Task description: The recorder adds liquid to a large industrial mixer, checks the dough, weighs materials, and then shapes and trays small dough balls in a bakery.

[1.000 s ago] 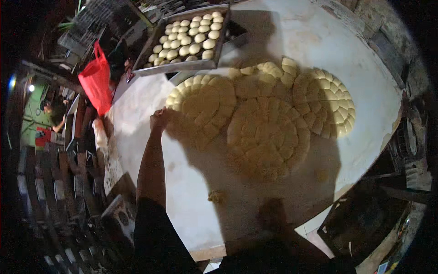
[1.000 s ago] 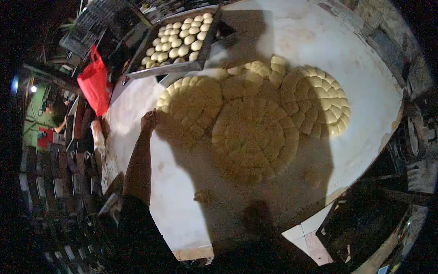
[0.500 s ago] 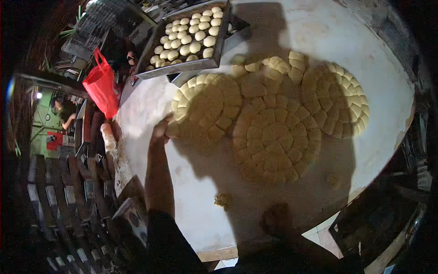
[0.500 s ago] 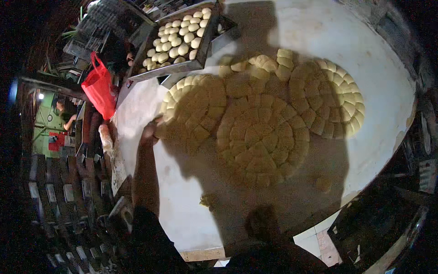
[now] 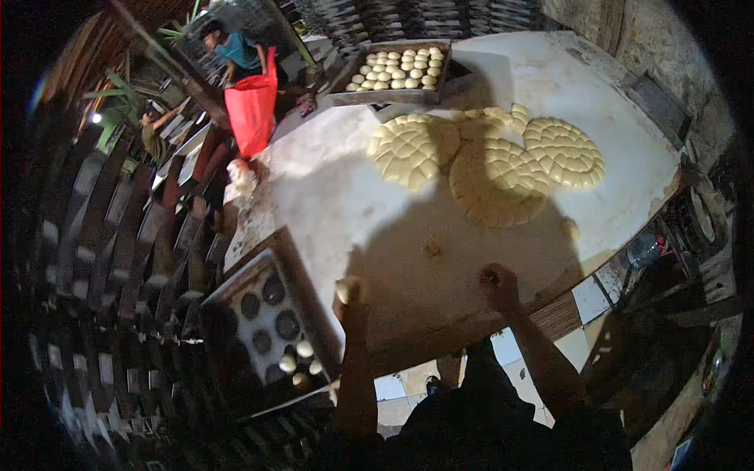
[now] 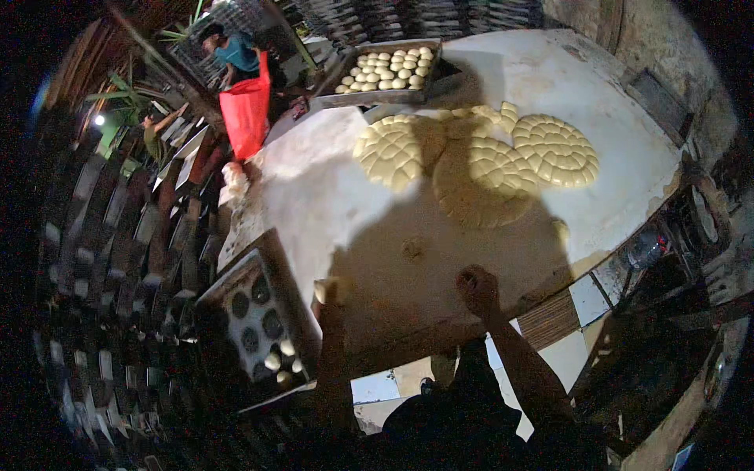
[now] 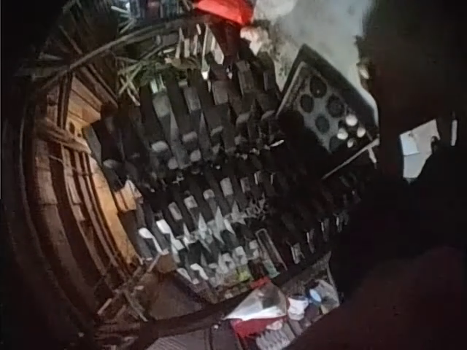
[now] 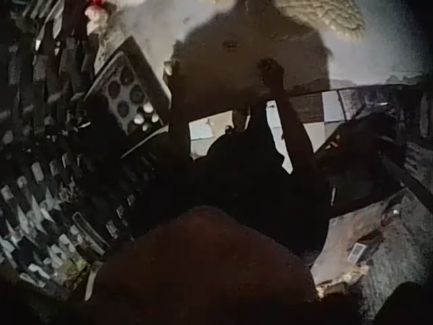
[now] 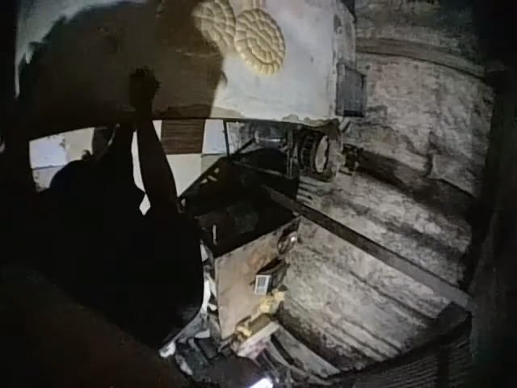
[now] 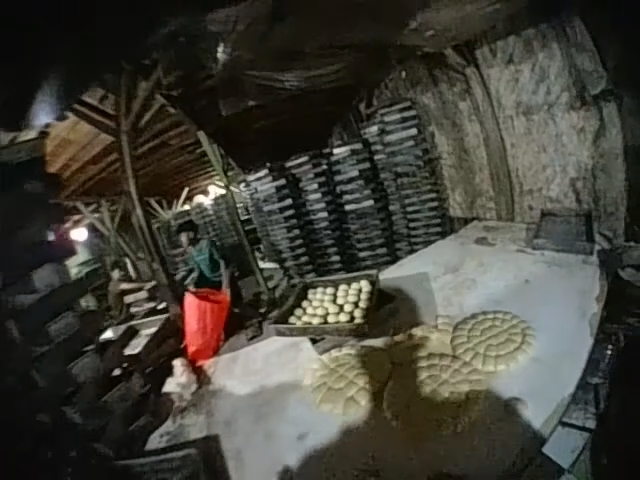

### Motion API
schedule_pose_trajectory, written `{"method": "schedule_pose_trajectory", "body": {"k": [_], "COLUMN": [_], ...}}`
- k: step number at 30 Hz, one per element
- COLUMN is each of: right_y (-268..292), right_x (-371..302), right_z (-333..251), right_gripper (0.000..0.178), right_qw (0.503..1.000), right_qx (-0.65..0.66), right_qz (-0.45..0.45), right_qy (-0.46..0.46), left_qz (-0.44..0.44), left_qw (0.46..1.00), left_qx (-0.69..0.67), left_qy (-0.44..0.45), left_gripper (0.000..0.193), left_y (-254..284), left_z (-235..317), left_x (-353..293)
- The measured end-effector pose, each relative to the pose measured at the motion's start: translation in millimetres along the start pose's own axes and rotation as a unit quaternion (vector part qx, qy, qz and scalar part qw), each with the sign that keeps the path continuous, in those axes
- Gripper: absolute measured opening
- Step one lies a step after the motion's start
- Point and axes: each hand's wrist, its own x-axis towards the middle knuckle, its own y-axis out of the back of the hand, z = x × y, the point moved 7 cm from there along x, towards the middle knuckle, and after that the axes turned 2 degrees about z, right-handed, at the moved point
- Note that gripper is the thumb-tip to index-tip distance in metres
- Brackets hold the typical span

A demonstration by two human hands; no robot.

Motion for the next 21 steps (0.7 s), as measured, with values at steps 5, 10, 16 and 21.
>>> {"method": "schedule_pose_trajectory", "body": {"k": [5, 10, 16, 21], "right_y": [-129, -156, -89, -4], "right_x": [-119, -144, -97, -65], "right_z": [-46, -97, -110, -81], "right_gripper": [0.031, 0.035, 0.031, 0.046], "right_qw": [0.94, 0.828, 0.989, 0.962], "right_qx": [0.108, 0.519, 0.138, 0.226], "right_qz": [-0.293, -0.113, -0.052, 0.15], "right_qy": [-0.139, -0.178, -0.011, 0.04], "left_qz": [0.004, 0.01, 0.105, 0.178], "left_qw": [0.971, 0.985, 0.971, 0.956], "left_qx": [0.23, 0.122, 0.06, -0.1], "left_qy": [-0.058, -0.124, -0.205, -0.21], "left_gripper": [0.03, 0.034, 0.031, 0.023], "left_y": [-55, -58, -7, 43], "left_z": [104, 139, 135, 66], "left_x": [-116, -157, -145, -104]}}
